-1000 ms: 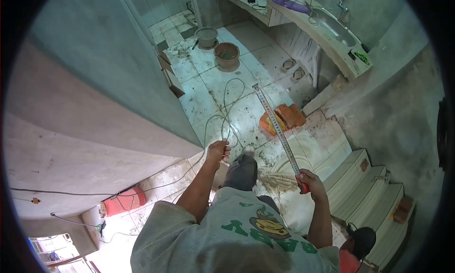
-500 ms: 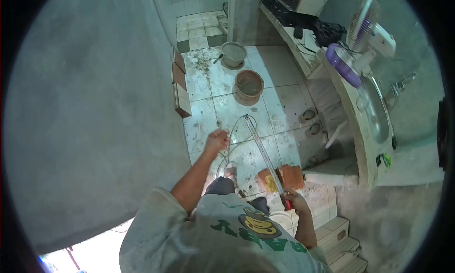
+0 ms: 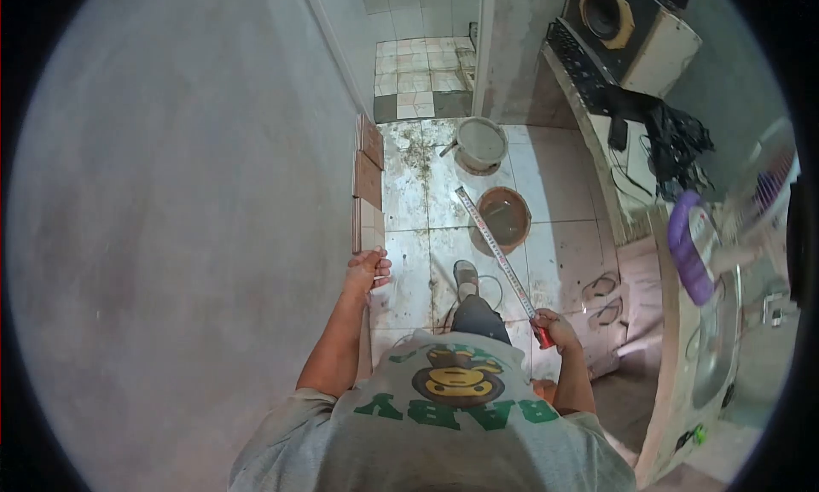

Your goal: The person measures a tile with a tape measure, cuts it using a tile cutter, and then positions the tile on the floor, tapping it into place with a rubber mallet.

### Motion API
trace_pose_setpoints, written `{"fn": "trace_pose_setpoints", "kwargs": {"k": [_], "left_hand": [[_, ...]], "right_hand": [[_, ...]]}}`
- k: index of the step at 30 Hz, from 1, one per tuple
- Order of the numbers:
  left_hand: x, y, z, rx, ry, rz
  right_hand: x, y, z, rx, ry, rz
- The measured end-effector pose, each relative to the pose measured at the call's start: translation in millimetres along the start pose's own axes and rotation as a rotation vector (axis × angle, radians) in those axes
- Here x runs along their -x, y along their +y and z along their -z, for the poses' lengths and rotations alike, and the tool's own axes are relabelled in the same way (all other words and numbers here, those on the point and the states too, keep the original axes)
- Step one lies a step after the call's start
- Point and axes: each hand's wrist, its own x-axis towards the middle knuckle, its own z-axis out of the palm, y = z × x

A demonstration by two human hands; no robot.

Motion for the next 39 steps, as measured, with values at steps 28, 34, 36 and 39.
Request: {"fn": "trace_pose_setpoints", "kwargs": {"k": [28,34,36,39], "left_hand": [[-546.6,434.6,-34.4,-0.074,-0.001,-0.019],[-640.6,498.2,-53.7,-0.055,0.021,-0.025],[-661.4,484.7,-66.7,-0.031,0.034,-0.002],[-688.8,468.2,-85.3,0.010,-0.010,0.133]], "right_hand": [[-483.2,-529.7,-87.6,0.386,0.009,-0.031],[-549.5,-628.1,-129.4,0.446,0.070,0.050],[-581.2,-656.1,-130.6,0.437,0.084,0.052],[-658.1,-683.0,-121.0,0.494,0.001,0.082]]}}
